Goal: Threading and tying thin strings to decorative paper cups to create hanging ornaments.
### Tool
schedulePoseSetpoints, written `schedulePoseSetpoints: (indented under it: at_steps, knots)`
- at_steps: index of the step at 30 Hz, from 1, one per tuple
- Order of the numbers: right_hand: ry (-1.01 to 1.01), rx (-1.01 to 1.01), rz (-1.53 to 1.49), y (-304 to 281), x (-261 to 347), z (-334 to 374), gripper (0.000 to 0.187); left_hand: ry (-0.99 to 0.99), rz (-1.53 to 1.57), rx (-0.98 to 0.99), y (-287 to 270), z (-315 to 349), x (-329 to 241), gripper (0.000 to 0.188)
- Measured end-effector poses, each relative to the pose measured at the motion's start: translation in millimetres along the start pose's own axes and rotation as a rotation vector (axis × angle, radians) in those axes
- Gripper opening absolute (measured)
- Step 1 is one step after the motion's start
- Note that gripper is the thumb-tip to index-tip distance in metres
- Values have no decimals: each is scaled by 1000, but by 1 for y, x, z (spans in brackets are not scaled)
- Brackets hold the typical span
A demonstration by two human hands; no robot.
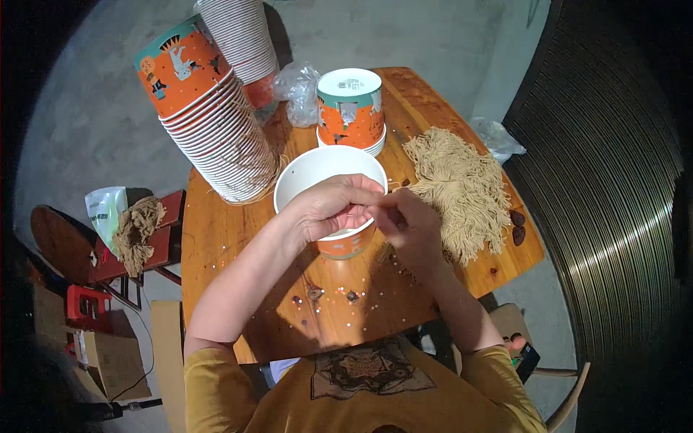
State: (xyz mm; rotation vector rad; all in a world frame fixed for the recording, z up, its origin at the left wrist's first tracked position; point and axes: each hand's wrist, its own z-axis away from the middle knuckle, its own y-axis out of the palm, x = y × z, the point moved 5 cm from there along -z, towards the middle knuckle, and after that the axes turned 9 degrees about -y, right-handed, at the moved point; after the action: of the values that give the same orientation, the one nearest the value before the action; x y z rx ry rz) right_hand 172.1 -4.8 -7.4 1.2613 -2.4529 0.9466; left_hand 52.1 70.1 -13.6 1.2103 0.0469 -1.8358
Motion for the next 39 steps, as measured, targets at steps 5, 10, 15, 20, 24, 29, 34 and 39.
schedulePoseSetpoints:
  at_steps: [5, 10, 15, 20, 24, 29, 34, 39]
  knots:
    - [511, -117, -674, 3, -29, 11, 15, 35, 24, 44, 8, 5, 0, 15]
    - [719, -51, -747, 2, -31, 11, 13, 64, -119, 83, 7, 4, 3, 13]
    - [807, -63, -915, 7, -39, 19, 10, 122, -213, 5, 3, -5, 8, 12]
    - [612, -133, -632, 1, -33, 19, 9, 34, -53, 3, 7, -2, 7, 10]
    - [292, -77, -188, -4, -14, 17, 10, -27, 117, 72, 3, -6, 12, 9]
    - [-13, -27, 40, -10, 7, 9, 15, -78, 194, 143, 7, -6, 13, 10]
    - [10, 16, 76, -17, 9, 5, 15, -3, 168, 70, 5, -1, 10, 14]
    - [147, 66, -139, -17, -10, 10, 17, 54, 89, 16, 5, 0, 9, 14]
